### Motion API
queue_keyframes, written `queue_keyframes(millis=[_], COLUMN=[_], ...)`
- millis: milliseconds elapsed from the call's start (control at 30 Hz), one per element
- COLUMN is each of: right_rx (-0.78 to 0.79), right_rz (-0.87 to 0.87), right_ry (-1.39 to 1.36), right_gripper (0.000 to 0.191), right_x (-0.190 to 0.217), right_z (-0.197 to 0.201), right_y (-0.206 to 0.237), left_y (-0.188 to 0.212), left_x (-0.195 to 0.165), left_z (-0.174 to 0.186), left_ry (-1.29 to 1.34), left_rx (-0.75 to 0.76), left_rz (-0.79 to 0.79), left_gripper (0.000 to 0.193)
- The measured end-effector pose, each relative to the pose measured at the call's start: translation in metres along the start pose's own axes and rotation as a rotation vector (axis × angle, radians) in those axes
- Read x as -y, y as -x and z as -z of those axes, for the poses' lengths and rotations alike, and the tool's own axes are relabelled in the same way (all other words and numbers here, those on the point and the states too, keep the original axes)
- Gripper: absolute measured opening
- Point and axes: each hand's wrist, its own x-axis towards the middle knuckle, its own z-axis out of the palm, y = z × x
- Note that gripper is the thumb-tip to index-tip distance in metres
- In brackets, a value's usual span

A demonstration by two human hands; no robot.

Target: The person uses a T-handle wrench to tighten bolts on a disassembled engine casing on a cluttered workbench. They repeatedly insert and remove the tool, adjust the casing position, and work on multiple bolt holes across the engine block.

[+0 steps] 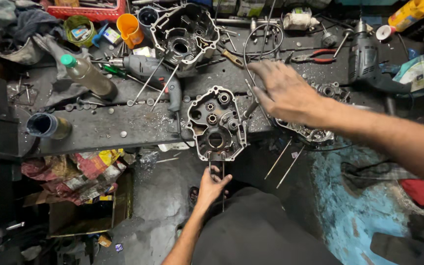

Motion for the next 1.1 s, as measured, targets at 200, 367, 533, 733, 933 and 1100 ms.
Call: queue_keyframes(millis=[200, 367, 533, 733, 933, 1100], right_rx=[0.292, 0.428, 0.059, -0.175, 0.508, 0.505], right_rz=[-0.176, 0.433, 0.748, 0.083, -0.583, 0.242], right_ry=[-0.105, 0.498, 0.373, 0.001, -0.104, 0.318], right_gripper=[0.062, 0.053, 0.026, 0.056, 0.079, 0.038], right_x=[0.001, 0.001, 0.001, 0.015, 0.024, 0.018], right_z=[-0.005, -0.001, 0.004, 0.005, 0.02, 0.022], right_y=[-0.01, -0.013, -0.011, 0.012, 0.002, -0.004], left_y=[0.003, 0.003, -0.001, -0.005, -0.002, -0.001], left_x=[-0.007, -0.004, 0.003, 0.009, 0.006, 0.004], left_z=[-0.003, -0.005, -0.003, -0.002, -0.005, -0.007], left_ry=[-0.049, -0.051, -0.045, -0.02, -0.043, -0.056], left_rx=[-0.004, -0.002, 0.002, 0.01, -0.001, 0.0], left_rz=[0.011, 0.011, -0.024, -0.025, -0.014, 0.034], left_gripper=[0.055, 0.056, 0.053, 0.052, 0.053, 0.053])
